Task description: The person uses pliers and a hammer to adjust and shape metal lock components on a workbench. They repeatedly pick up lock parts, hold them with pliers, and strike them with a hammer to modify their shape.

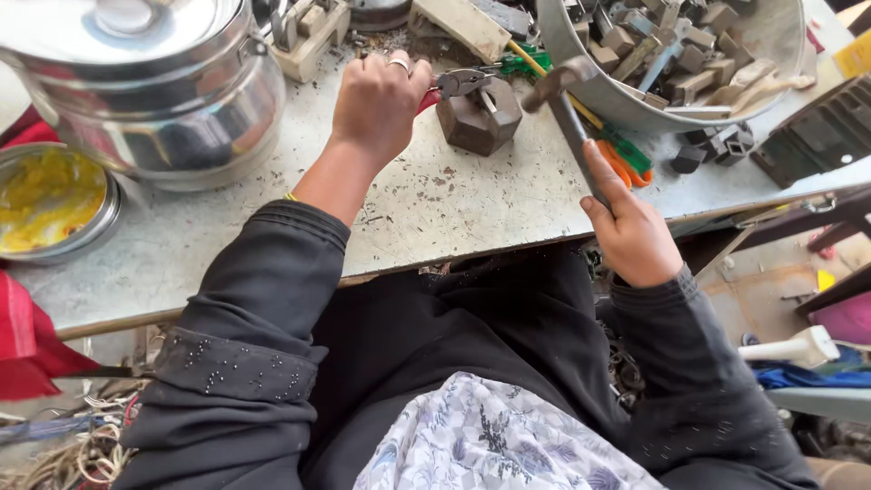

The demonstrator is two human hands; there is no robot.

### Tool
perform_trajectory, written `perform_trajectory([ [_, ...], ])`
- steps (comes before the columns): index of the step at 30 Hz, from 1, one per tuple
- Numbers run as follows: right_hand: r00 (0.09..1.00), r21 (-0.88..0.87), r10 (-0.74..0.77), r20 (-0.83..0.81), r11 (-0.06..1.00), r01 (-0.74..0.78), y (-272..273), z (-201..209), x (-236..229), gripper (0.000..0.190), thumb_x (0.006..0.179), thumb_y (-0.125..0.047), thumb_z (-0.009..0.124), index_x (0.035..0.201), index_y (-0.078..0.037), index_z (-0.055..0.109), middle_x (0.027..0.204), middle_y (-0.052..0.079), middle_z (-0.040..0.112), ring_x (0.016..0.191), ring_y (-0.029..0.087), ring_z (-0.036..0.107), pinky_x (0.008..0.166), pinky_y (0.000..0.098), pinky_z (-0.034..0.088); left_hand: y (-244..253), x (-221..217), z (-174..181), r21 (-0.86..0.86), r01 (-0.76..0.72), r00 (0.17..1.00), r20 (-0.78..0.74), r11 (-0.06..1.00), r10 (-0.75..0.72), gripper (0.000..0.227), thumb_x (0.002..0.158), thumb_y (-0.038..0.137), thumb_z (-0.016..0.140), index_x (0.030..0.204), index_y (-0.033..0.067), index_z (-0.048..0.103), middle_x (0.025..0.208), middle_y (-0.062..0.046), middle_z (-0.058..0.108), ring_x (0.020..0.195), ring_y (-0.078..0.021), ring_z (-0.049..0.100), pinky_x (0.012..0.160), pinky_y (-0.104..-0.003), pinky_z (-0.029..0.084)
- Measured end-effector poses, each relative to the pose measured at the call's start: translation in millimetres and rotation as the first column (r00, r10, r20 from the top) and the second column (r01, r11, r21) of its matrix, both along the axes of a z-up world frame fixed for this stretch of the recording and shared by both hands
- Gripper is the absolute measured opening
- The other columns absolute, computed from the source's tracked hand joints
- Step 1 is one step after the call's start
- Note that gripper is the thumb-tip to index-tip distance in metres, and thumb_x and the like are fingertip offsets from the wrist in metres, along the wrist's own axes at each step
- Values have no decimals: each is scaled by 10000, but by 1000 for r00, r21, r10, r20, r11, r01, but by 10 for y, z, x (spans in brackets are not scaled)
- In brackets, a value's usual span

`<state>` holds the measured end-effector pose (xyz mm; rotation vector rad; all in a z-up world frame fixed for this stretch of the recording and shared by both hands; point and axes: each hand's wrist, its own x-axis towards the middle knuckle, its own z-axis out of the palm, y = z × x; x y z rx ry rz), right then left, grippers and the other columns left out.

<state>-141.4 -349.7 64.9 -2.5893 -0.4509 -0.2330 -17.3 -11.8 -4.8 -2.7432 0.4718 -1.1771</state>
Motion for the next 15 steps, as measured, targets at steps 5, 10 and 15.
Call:
perform_trajectory([
  [5, 975, -239, -78, 207, 963, 128, 2, -202, 343, 632, 972, -186, 624, 1570, -314, 468, 1107, 201, 656, 1040, 408, 633, 888, 488, 504, 36, -6, -3, -240, 50, 998, -36, 969, -61, 155, 982, 310, 669, 999, 156, 675, 868, -59, 679, 752, -277, 677, 625, -419, 515],
  [10, 950, -353, -118, 289, 909, 221, -129, -479, 706, 536, 997, -199, 611, 1500, -375, 553, 1174, 157, 651, 1010, 372, 650, 835, 495, 512, 50, -92, 58, -518, 60, 971, -169, 853, -170, 215, 855, 261, 715, 1055, 181, 733, 904, -137, 712, 789, -353, 703, 673, -462, 561],
  [15, 946, -303, -16, 324, 945, 120, -185, -596, 867, 499, 945, -245, 665, 1437, -325, 639, 1215, 159, 619, 1115, 386, 590, 956, 504, 461, 20, -110, 183, -696, -138, 868, -428, 705, -253, 393, 774, 236, 678, 1164, 237, 726, 955, -132, 750, 892, -351, 720, 792, -450, 574],
])
